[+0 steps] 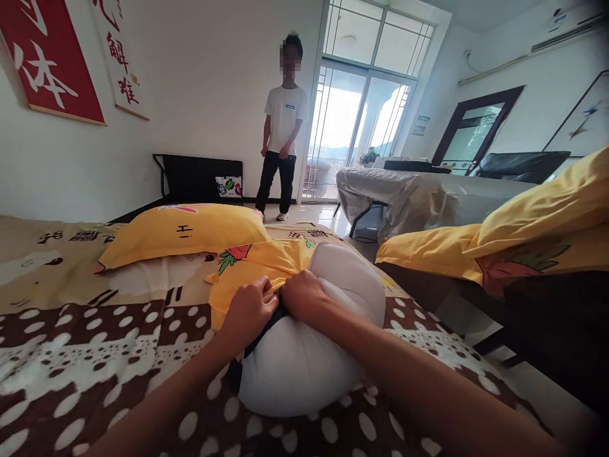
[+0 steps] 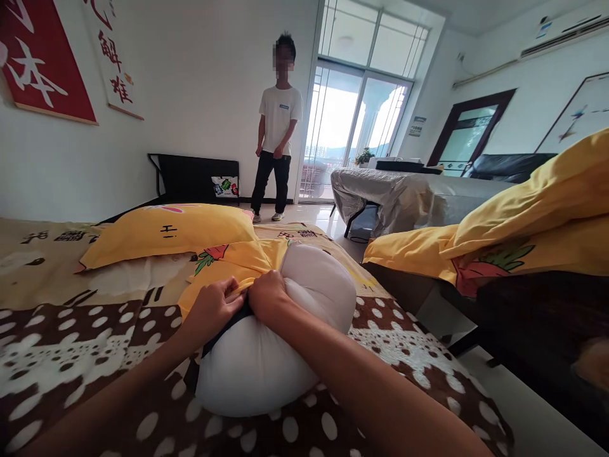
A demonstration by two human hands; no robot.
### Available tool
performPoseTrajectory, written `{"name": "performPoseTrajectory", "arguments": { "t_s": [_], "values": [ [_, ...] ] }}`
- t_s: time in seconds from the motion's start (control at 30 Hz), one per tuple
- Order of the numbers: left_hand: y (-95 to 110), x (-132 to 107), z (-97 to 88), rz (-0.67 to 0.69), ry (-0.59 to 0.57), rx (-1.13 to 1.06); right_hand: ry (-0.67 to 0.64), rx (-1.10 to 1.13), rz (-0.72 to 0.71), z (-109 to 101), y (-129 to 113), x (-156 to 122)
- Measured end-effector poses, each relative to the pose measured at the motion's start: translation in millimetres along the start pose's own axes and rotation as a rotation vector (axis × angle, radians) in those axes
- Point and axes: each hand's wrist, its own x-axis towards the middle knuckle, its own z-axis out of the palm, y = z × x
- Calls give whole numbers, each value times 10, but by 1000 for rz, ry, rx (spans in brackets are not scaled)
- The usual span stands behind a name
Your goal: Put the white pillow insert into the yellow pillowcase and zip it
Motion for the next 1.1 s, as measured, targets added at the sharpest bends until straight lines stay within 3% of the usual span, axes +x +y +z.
{"name": "performPoseTrajectory", "arguments": {
  "t_s": [0.2, 0.4, 0.5, 0.6, 0.67, 0.77, 0.9, 0.97, 1.1],
  "values": [
    [155, 157, -42, 15, -127, 527, 100, 10, 50, 58, 191, -166],
    [181, 229, -1, 25, -109, 596, 281, -1, 123, 169, 264, -310],
    [149, 125, 52, 33, -122, 599, 488, 19, 194, 266, 253, -436],
    [188, -27, 102, 53, -134, 587, 726, 34, 154, 403, 247, -599],
    [241, -97, 109, 64, -122, 579, 802, 48, 125, 477, 260, -681],
    [253, -88, 58, 40, -98, 452, 720, 73, 152, 489, 288, -708],
    [88, 58, -55, 6, -155, 18, 520, 46, 140, 355, 258, -598],
    [20, 102, -102, -27, -173, -98, 449, 28, 106, 284, 205, -525],
    [69, 61, -159, -69, -188, 30, 296, 16, 79, 217, 119, -394]
  ]
}}
